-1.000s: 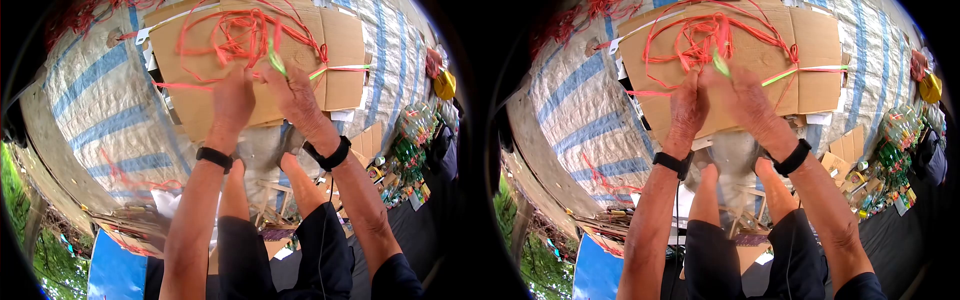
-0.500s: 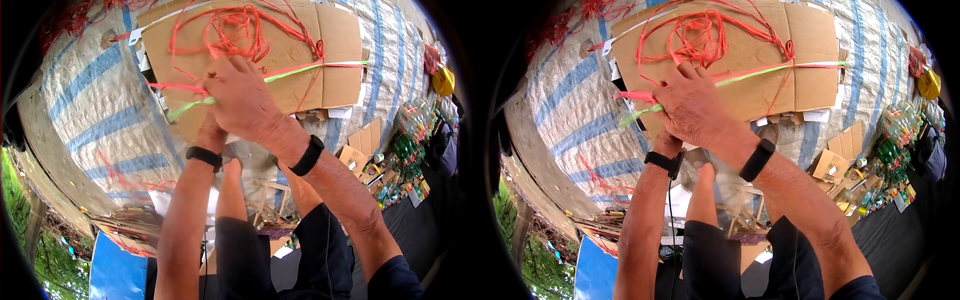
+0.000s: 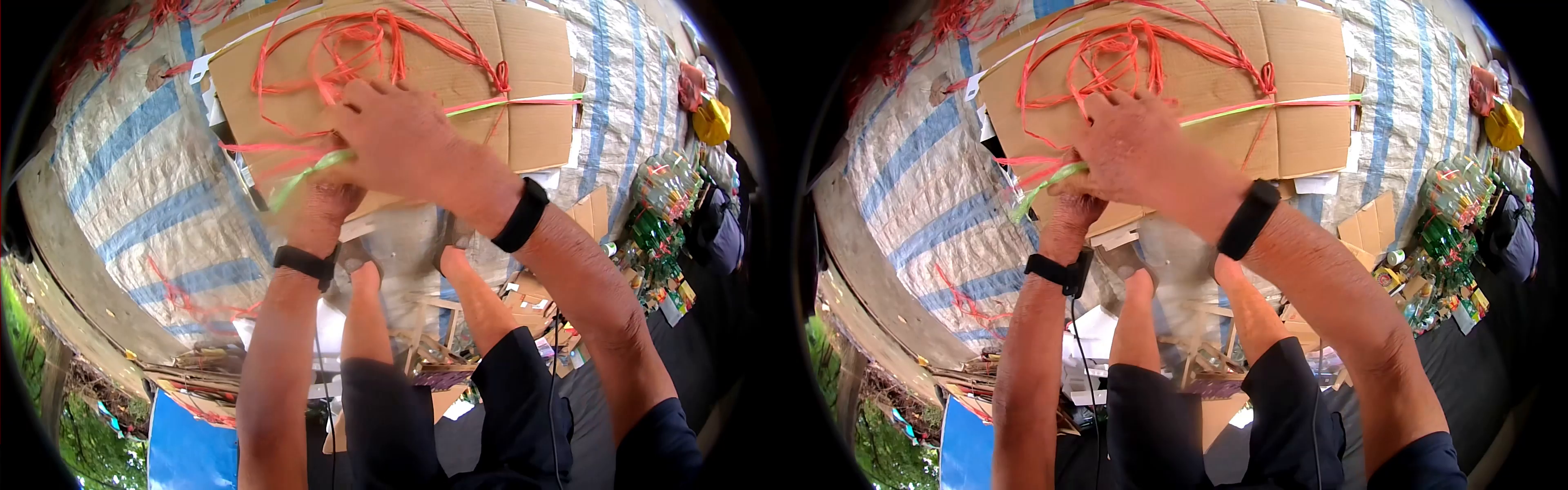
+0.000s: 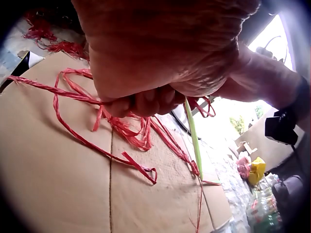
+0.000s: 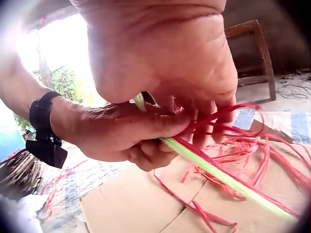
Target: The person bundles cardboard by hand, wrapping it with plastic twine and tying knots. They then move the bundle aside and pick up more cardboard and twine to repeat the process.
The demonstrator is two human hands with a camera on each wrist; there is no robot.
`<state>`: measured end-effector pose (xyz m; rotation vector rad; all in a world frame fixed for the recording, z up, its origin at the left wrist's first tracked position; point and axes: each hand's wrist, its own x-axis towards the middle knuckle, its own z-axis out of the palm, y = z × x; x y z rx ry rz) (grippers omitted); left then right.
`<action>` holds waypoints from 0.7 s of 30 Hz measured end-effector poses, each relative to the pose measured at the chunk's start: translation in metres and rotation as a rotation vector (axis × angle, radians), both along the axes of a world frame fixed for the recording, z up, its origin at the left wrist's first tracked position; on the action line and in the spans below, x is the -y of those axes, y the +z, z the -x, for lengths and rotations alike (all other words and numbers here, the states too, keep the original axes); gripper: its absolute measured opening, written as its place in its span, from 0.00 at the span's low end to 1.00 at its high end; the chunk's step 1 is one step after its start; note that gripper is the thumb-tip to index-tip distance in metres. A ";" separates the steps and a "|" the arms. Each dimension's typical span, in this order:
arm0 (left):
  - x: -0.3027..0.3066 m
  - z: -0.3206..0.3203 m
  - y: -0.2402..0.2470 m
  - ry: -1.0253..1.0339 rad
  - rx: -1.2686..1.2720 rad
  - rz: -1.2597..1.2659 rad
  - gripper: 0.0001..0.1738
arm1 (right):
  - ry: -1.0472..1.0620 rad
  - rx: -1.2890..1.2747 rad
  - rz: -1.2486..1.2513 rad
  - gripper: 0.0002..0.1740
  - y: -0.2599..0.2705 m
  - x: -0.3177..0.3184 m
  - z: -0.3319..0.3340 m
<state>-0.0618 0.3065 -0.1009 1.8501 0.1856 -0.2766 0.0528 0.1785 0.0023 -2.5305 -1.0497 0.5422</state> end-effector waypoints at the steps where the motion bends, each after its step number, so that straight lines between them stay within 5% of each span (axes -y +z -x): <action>1: -0.001 -0.011 0.004 0.000 0.001 0.005 0.08 | -0.020 0.011 -0.019 0.23 -0.001 0.007 -0.005; 3: -0.005 -0.040 0.012 -0.232 0.083 -0.123 0.07 | -0.043 0.019 -0.036 0.25 -0.001 0.018 -0.012; 6: -0.002 -0.051 0.028 -0.143 0.118 -0.119 0.09 | -0.156 -0.145 -0.031 0.25 -0.009 0.033 -0.020; 9: -0.009 -0.051 0.022 -0.211 0.048 -0.051 0.07 | -0.032 -0.069 -0.067 0.24 -0.017 0.045 -0.017; 12: -0.021 -0.053 0.021 -0.335 0.028 -0.138 0.09 | -0.145 -0.456 0.038 0.34 -0.001 0.046 -0.023; 16: -0.030 -0.068 0.023 -0.367 -0.175 -0.136 0.25 | -0.373 -0.637 -0.185 0.22 -0.023 0.055 -0.005; 21: -0.028 -0.077 0.019 -0.304 -0.425 -0.013 0.30 | -0.639 -0.805 -0.316 0.16 -0.031 0.048 0.025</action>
